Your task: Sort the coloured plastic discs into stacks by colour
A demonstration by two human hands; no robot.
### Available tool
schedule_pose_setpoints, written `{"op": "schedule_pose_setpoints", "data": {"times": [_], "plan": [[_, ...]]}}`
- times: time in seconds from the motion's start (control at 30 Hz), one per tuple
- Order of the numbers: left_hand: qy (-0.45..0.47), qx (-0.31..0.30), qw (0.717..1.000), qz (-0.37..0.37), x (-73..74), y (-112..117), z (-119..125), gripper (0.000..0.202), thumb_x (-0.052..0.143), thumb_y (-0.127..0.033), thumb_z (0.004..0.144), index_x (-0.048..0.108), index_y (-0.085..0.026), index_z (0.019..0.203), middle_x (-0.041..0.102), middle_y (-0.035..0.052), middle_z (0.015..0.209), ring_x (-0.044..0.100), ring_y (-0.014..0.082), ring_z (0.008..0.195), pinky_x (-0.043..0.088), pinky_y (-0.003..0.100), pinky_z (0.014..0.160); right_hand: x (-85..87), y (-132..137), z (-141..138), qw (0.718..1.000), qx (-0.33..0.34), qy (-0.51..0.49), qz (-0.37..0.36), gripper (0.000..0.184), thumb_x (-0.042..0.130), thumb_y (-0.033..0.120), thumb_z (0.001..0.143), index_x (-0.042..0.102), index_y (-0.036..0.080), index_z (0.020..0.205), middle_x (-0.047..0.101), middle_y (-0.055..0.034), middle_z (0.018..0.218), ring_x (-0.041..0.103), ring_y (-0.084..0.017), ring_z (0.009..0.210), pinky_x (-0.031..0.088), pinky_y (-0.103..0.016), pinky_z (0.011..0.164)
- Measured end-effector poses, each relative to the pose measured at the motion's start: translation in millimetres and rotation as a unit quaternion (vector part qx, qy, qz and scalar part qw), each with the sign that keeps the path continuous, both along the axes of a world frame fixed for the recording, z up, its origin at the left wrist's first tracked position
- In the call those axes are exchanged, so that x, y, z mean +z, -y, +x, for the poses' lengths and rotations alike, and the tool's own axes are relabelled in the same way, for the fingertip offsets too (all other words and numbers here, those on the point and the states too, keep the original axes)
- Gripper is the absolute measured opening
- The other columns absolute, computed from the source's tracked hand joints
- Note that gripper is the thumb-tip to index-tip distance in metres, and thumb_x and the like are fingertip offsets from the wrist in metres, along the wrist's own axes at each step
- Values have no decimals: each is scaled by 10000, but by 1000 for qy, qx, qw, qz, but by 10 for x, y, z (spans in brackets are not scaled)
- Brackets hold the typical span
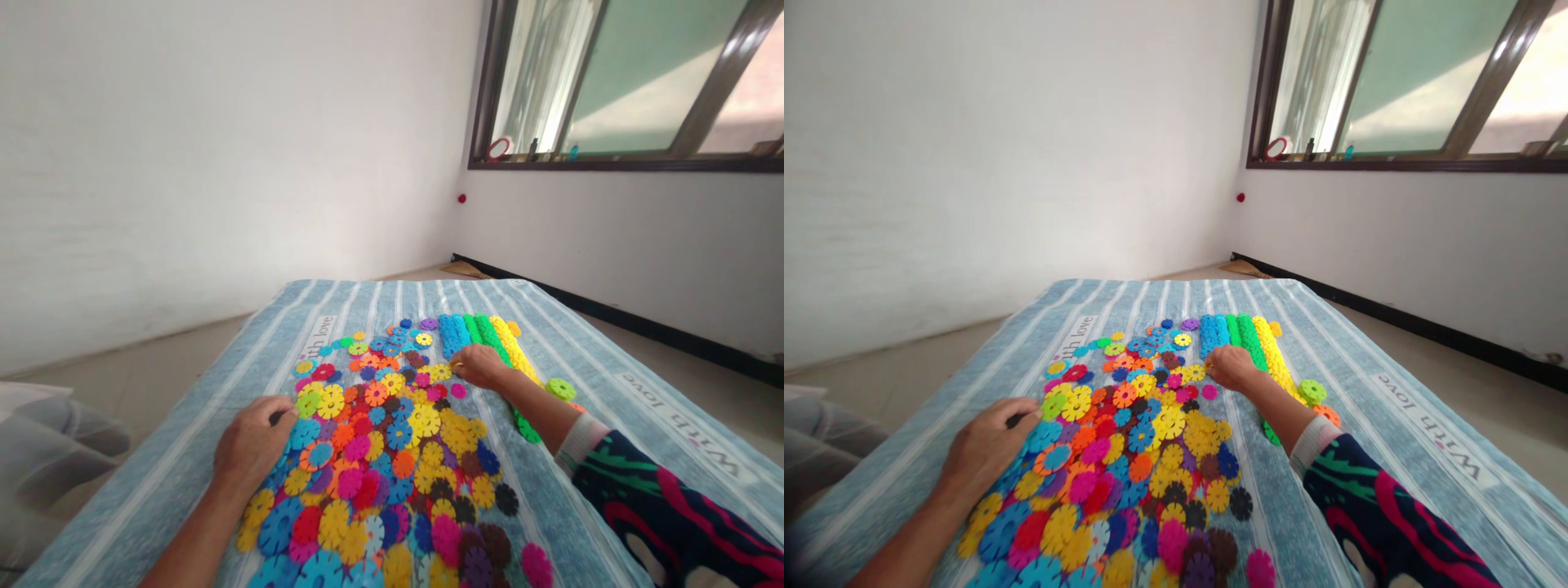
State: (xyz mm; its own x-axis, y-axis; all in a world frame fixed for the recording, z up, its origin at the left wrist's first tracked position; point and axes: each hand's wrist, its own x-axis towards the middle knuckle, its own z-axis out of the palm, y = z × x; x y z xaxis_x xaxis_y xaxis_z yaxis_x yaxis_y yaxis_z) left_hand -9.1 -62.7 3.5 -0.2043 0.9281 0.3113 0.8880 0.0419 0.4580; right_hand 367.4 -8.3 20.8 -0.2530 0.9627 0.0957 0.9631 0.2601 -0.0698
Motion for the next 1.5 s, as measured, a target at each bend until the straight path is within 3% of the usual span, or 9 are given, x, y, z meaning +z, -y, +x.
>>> {"op": "schedule_pose_setpoints", "data": {"times": [0.23, 0.43, 0.8, 0.9, 1.0, 1.13, 1.27, 1.4, 1.5], "plan": [[-13, -3, 999, -32, 78, 28, 38, 331, 436, -380, 734, 700, -202, 824, 727, 68, 1059, 650, 249, 1027, 487, 332, 918, 57, -13, 5, 998, -17, 2, -58, 303, 586, 363, 855, 746, 255, 1089, 741, -55, 1071, 666, -230, 1015, 482, -263, 788], [-15, -3, 998, -57, 97, 8, 18, 370, 401, -399, 744, 693, -200, 853, 711, 85, 1117, 630, 265, 1076, 472, 360, 943, 74, -54, 1, 995, -44, -19, -83, 317, 618, 381, 840, 733, 254, 1107, 738, -33, 1060, 662, -203, 981, 463, -226, 732], [-4, 24, 997, -78, 124, -48, -22, 379, 409, -456, 731, 705, -247, 841, 723, 44, 1119, 642, 273, 1049, 487, 369, 937, 215, 29, 1, 988, -37, -74, -129, 284, 578, 416, 885, 772, 208, 883, 722, -17, 727, 651, -137, 730, 400, -181, 561], [-2, 25, 998, -66, 114, -59, -32, 364, 417, -449, 730, 706, -248, 820, 730, 41, 1103, 650, 271, 1034, 494, 371, 931, 197, 20, 3, 988, -43, -75, -127, 204, 634, 343, 840, 769, 216, 926, 733, -10, 780, 654, -137, 755, 397, -180, 571], [-5, 16, 998, -57, 97, -64, -43, 357, 429, -434, 732, 711, -237, 828, 733, 51, 1102, 651, 277, 1031, 494, 389, 930, 138, -9, 11, 989, -59, -72, -113, 297, 720, 306, 750, 744, 217, 1031, 742, -24, 920, 659, -162, 839, 400, -189, 594], [-11, 4, 999, -51, 81, -31, -20, 353, 433, -393, 735, 711, -205, 845, 724, 77, 1110, 641, 274, 1055, 486, 381, 931, 50, -18, 38, 989, -70, -76, -102, 264, 733, 287, 711, 745, 193, 958, 736, -45, 966, 656, -187, 876, 394, -205, 602], [-14, -4, 1000, -24, 44, -5, 9, 318, 451, -382, 738, 707, -208, 809, 734, 70, 1040, 655, 262, 999, 501, 359, 881, 12, 39, 65, 988, -78, -102, -90, 171, 704, 217, 706, 721, 170, 869, 731, -43, 881, 653, -182, 840, 378, -205, 586], [-11, -7, 1000, 0, 1, -12, 6, 272, 477, -368, 721, 706, -230, 767, 743, 43, 990, 662, 245, 960, 509, 327, 849, 40, 175, 69, 980, -81, -153, -96, 49, 634, 188, 759, 666, 154, 772, 684, -11, 665, 644, -145, 686, 389, -197, 562], [-8, -3, 1000, -5, -8, -12, 4, 265, 476, -370, 725, 702, -236, 764, 741, 39, 1000, 661, 243, 964, 505, 319, 844, 85, 335, 61, 969, -66, -200, -129, 99, 597, 221, 800, 615, 165, 721, 623, 30, 543, 618, -114, 558, 417, -183, 531]]}}
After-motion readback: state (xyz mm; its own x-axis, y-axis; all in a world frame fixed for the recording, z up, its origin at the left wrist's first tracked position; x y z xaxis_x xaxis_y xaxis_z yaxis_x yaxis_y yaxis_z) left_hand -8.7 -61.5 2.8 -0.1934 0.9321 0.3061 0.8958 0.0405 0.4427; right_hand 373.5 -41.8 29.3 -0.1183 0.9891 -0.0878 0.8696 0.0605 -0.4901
